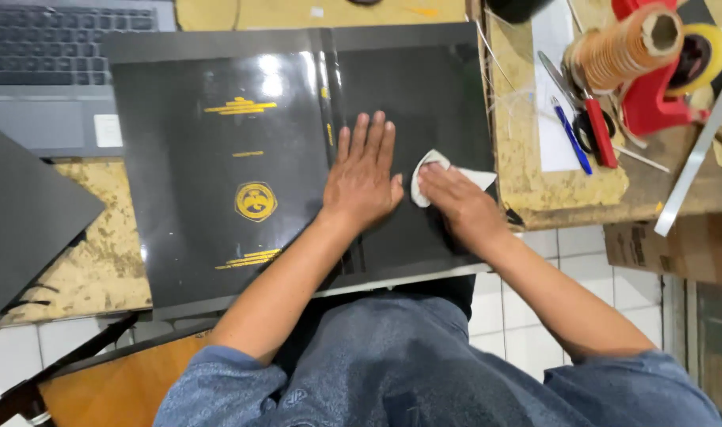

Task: Applying glue to a page and attaching it to a book cover before cleaning the exterior.

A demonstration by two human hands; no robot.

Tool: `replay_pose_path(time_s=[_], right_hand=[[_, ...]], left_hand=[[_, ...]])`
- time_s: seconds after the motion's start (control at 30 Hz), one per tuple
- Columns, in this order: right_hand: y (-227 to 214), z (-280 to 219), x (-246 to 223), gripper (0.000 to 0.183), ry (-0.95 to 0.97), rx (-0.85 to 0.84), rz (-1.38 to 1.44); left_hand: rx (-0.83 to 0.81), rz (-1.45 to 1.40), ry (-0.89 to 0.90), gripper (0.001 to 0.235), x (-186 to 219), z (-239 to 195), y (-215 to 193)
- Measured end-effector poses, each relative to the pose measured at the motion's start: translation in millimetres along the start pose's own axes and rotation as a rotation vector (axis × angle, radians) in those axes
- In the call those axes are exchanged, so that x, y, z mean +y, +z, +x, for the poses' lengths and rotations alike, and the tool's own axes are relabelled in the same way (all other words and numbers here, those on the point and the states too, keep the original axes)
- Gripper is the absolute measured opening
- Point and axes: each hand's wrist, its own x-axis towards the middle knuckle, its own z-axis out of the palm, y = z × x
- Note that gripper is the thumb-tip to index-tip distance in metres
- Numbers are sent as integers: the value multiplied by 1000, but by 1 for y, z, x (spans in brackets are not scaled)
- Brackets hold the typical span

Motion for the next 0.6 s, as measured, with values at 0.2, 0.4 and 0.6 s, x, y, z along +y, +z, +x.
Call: replay_pose_path(time_s=[0.2,0.4,0.6], right_hand=[[12,94,85,40,359,-31,527],[-75,77,15,20,593,226,1672],[-96,17,-14,31,594,213,1778]], left_hand=[[-35,-39,-14,90,2,-8,3],[219,-711,-10,82,-5,-3,-28],[76,-1483,-15,69,36,2,-61]])
